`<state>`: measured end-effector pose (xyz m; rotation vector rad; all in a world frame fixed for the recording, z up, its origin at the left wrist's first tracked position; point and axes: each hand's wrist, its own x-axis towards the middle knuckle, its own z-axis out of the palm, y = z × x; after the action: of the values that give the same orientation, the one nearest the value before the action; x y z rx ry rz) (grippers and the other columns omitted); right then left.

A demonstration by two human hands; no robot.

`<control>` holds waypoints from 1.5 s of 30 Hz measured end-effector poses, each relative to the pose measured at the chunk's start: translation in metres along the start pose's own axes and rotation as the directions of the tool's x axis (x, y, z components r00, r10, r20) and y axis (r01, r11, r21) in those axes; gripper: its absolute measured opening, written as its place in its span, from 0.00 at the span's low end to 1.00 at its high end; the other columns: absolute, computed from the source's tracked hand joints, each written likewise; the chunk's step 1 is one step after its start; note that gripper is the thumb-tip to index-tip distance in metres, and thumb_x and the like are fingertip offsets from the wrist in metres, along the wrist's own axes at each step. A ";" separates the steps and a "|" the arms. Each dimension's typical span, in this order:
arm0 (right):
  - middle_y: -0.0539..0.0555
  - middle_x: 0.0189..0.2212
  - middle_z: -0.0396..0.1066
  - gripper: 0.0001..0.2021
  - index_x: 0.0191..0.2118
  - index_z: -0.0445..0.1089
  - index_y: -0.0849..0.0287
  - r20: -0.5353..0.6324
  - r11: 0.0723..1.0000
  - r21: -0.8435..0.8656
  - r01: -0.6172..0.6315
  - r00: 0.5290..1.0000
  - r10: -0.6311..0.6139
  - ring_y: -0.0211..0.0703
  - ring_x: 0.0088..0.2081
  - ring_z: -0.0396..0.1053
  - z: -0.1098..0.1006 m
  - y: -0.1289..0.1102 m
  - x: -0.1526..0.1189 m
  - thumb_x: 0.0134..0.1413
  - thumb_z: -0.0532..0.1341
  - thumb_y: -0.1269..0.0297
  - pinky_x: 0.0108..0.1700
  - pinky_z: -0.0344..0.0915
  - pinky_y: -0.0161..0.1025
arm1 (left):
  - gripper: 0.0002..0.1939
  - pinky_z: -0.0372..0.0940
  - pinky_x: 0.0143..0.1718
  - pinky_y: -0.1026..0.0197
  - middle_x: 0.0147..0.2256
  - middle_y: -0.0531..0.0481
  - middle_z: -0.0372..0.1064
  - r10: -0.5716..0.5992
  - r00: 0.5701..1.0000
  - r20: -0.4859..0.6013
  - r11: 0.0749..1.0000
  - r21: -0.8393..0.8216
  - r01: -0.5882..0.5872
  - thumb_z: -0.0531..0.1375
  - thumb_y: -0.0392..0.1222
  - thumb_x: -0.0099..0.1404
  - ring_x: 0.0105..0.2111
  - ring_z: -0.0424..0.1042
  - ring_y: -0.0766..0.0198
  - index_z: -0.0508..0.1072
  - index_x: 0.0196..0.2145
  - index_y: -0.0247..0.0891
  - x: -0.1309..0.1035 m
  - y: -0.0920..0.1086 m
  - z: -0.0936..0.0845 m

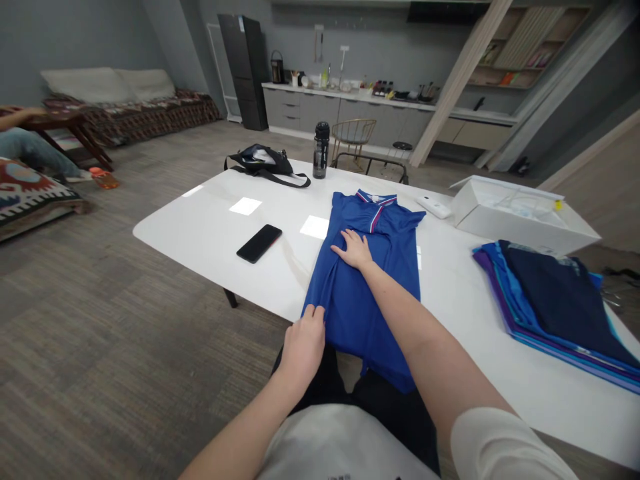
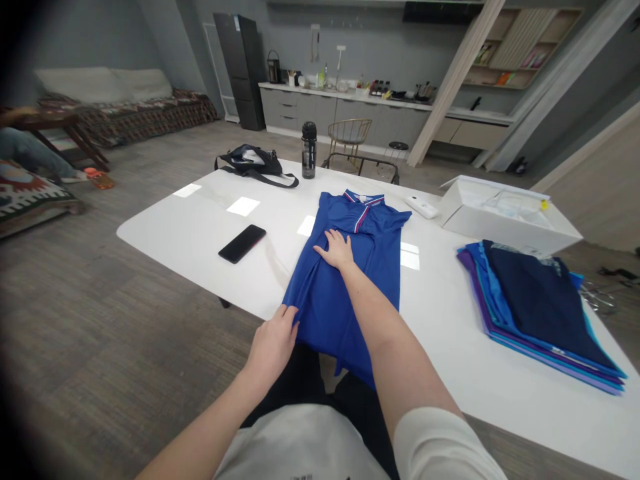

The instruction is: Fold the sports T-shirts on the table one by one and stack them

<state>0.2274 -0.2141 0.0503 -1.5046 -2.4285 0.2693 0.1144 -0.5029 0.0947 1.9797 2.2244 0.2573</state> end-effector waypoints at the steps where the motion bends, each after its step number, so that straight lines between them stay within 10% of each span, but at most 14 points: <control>1: 0.65 0.67 0.58 0.33 0.67 0.59 0.60 -0.057 0.999 0.023 -0.038 0.998 0.040 0.58 0.67 0.54 -0.002 -0.006 -0.005 0.66 0.53 0.42 0.67 0.49 0.57 | 0.09 0.67 0.29 0.60 0.43 0.46 0.72 0.015 1.000 -0.010 1.000 -0.012 -0.015 0.52 0.36 0.73 0.34 0.77 0.59 0.70 0.47 0.42 -0.005 0.002 0.002; 9: 0.57 0.34 0.75 0.25 0.50 0.65 0.56 0.165 0.817 0.438 -0.376 0.927 0.338 0.54 0.37 0.76 -0.007 -0.047 -0.077 0.53 0.66 0.45 0.42 0.71 0.48 | 0.15 0.73 0.45 0.57 0.45 0.47 0.74 0.099 0.951 -0.294 0.949 -0.258 -0.179 0.52 0.35 0.73 0.44 0.76 0.59 0.70 0.54 0.43 -0.027 0.000 0.028; 16: 0.39 0.23 0.62 0.21 0.47 0.58 0.50 0.306 0.247 0.879 -0.407 0.881 0.362 0.37 0.23 0.67 -0.014 -0.055 -0.117 0.48 0.65 0.64 0.24 0.69 0.34 | 0.23 0.74 0.50 0.48 0.50 0.44 0.75 0.210 0.899 -0.384 0.895 -0.294 -0.335 0.52 0.27 0.69 0.47 0.74 0.55 0.70 0.58 0.43 -0.046 0.003 0.026; 30: 0.36 0.20 0.56 0.24 0.44 0.56 0.50 0.392 0.345 0.790 -0.507 0.850 0.353 0.34 0.18 0.59 -0.019 -0.060 -0.174 0.43 0.69 0.64 0.16 0.55 0.27 | 0.26 0.75 0.51 0.50 0.53 0.42 0.74 0.464 0.751 -0.470 0.691 -0.338 -0.638 0.53 0.26 0.70 0.49 0.75 0.57 0.65 0.64 0.40 -0.069 -0.002 0.062; 38: 0.40 0.24 0.66 0.36 0.62 0.53 0.48 0.477 0.109 0.832 -0.543 0.803 0.357 0.37 0.21 0.66 -0.027 -0.077 -0.249 0.48 0.67 0.64 0.19 0.59 0.31 | 0.26 0.73 0.54 0.51 0.52 0.42 0.74 0.591 0.677 -0.438 0.569 -0.369 -0.735 0.52 0.25 0.70 0.52 0.74 0.58 0.66 0.63 0.40 -0.071 -0.014 0.065; 42: 0.46 0.23 0.69 0.10 0.36 0.70 0.56 0.466 0.130 0.847 -0.516 0.837 0.288 0.37 0.25 0.68 -0.014 -0.089 -0.287 0.48 0.69 0.62 0.25 0.64 0.33 | 0.23 0.74 0.49 0.54 0.46 0.45 0.76 0.569 0.672 -0.474 0.491 -0.460 -0.740 0.55 0.24 0.67 0.46 0.74 0.61 0.71 0.56 0.40 -0.076 -0.014 0.067; 45: 0.50 0.27 0.73 0.13 0.30 0.72 0.59 0.506 0.035 0.849 -0.527 0.830 0.232 0.39 0.30 0.72 -0.004 -0.097 -0.305 0.49 0.70 0.55 0.32 0.69 0.35 | 0.18 0.72 0.47 0.53 0.42 0.47 0.75 0.428 0.736 -0.524 0.514 -0.528 -0.676 0.58 0.26 0.65 0.43 0.74 0.60 0.74 0.48 0.42 -0.083 -0.018 0.074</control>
<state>0.2758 -0.5300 0.0425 -1.3101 -1.0908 1.8501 0.1232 -0.5858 0.0190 2.1748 1.1460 1.3822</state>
